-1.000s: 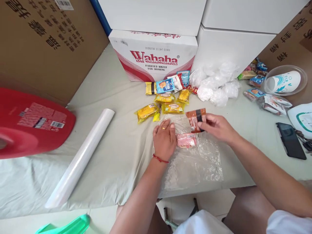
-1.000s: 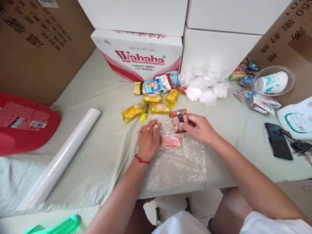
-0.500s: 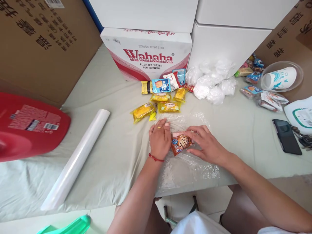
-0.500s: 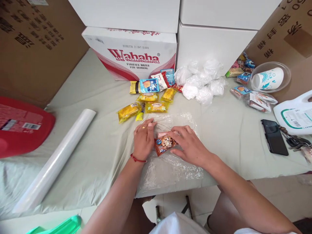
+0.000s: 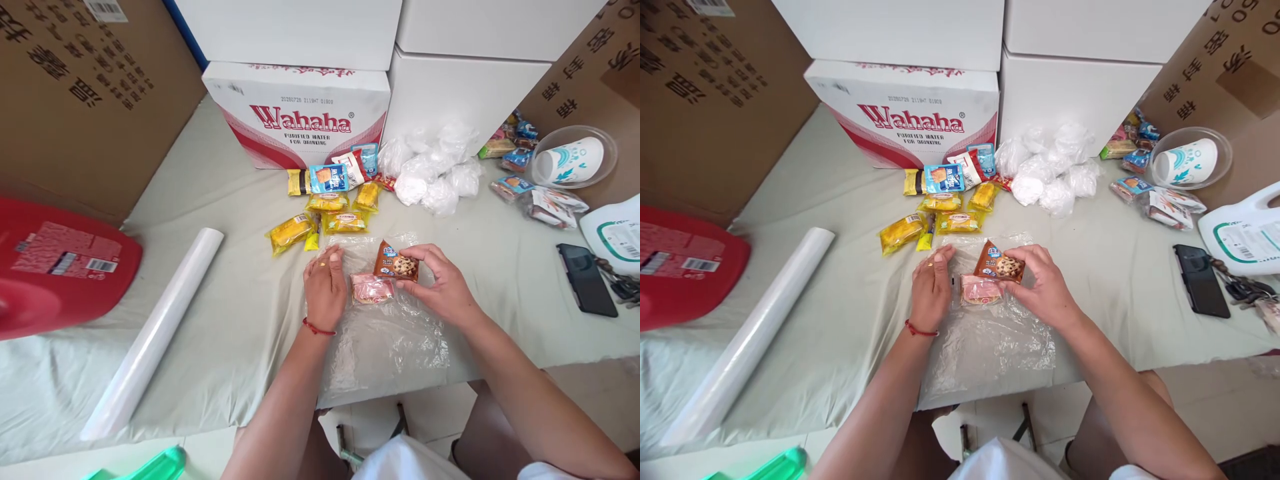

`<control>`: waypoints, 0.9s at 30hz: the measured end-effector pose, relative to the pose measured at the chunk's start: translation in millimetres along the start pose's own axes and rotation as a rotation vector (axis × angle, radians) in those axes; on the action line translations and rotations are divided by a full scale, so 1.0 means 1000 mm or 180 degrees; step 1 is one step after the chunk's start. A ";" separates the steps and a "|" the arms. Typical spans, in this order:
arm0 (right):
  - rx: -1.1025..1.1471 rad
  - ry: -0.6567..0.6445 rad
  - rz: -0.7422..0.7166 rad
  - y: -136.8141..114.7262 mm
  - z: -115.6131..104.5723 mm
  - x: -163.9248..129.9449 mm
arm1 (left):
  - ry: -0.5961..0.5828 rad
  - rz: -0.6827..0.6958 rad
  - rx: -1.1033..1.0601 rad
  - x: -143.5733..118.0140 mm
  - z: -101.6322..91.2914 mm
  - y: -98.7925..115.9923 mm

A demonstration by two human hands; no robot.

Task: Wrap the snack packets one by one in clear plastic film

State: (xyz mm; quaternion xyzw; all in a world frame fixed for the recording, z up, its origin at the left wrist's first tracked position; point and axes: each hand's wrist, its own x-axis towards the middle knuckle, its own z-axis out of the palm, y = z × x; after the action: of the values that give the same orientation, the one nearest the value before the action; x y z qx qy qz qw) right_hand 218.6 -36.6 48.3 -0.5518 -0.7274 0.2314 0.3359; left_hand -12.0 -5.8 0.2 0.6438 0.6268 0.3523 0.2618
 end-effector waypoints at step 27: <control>0.1237 -0.0974 0.1436 -0.012 0.020 0.027 | 0.0038 0.0027 0.0041 -0.001 0.000 0.000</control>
State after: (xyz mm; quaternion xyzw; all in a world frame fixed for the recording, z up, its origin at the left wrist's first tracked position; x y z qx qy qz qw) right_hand 191.6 -13.1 49.8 -0.5834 -0.5712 0.5145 0.2620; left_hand -11.6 -6.4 0.1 0.6460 0.6279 0.3531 0.2524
